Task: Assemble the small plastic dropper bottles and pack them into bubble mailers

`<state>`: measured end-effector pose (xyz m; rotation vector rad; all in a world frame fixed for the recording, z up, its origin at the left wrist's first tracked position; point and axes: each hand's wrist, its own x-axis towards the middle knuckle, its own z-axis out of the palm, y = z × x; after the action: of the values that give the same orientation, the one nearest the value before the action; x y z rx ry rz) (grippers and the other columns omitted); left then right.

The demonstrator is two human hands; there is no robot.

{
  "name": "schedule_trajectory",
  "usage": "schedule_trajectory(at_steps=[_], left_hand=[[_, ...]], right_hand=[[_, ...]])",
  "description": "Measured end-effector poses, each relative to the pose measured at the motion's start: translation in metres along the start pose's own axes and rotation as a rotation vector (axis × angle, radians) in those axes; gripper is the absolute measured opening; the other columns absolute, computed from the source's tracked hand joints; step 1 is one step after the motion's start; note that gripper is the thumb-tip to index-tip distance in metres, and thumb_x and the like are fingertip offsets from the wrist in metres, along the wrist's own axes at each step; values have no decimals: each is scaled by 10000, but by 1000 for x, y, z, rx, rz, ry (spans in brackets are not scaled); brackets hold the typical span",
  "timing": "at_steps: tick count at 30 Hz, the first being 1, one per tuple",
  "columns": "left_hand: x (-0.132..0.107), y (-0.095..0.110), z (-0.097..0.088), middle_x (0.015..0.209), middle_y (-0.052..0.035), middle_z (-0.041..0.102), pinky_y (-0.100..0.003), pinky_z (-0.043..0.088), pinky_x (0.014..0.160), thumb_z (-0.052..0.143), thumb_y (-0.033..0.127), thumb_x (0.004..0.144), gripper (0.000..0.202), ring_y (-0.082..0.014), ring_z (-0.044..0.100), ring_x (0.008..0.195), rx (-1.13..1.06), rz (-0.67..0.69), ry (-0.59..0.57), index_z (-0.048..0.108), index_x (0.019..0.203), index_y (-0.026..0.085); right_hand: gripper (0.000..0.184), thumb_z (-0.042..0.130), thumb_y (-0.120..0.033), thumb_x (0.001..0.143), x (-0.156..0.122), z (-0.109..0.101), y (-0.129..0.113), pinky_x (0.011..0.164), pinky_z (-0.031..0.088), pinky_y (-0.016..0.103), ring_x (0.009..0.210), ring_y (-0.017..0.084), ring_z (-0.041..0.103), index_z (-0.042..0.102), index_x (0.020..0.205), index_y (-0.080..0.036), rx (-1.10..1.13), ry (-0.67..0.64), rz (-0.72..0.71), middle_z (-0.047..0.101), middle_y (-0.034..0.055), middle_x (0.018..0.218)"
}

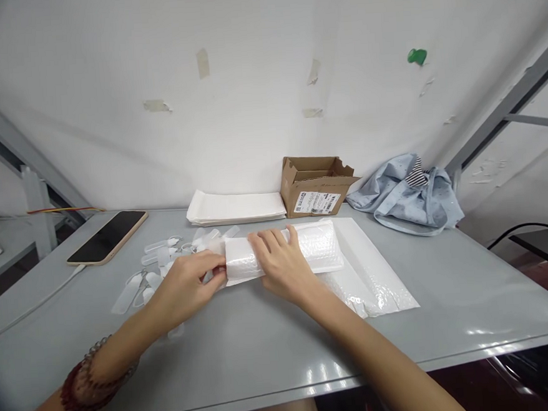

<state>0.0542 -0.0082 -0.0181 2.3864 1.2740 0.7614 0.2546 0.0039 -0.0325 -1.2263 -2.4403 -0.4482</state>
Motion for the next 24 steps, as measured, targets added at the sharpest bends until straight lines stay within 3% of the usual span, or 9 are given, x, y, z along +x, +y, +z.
schedule_trajectory(at_steps=[3,7,9,14,18,24], left_hand=[[1,8,-18,657,13,595,-225,365,528,424,207,859,246,-128,495,588,-236,-35,-124,650,763,199],[2,3,-44,763,1,674,-221,366,506,516,344,835,208,-131,529,594,-328,-257,-26,670,884,212],[1,-7,-53,705,2,664,-229,371,499,549,397,807,224,-144,540,576,-251,-367,-58,666,865,214],[-9,-38,-64,838,-11,642,-271,431,647,572,328,740,150,-213,579,796,57,-311,-308,651,829,238],[-20,-49,-66,893,-13,595,-295,433,717,541,236,696,211,-233,553,870,164,-280,-473,630,883,277],[-20,-42,-58,842,-36,542,-335,416,739,504,178,686,227,-270,503,925,257,-300,-494,613,863,270]], right_hand=[[577,462,-46,635,0,-1,-2,948,256,486,999,271,514,441,1209,-101,12,25,-7,597,148,1120],[587,465,-56,632,0,-4,3,964,238,500,1022,276,514,437,1217,-100,-10,66,29,593,146,1127],[595,466,-58,633,0,-5,8,975,221,511,1038,281,512,431,1226,-97,-25,85,45,590,150,1134],[586,467,-63,672,1,-9,16,991,213,507,1062,280,511,414,1253,-111,-33,90,94,588,144,1155],[587,474,-66,671,0,-10,17,984,224,500,1078,283,509,411,1253,-114,-26,99,107,583,145,1170],[608,482,-74,641,0,-8,18,992,205,511,1081,287,509,411,1244,-118,-10,79,106,581,144,1170]])
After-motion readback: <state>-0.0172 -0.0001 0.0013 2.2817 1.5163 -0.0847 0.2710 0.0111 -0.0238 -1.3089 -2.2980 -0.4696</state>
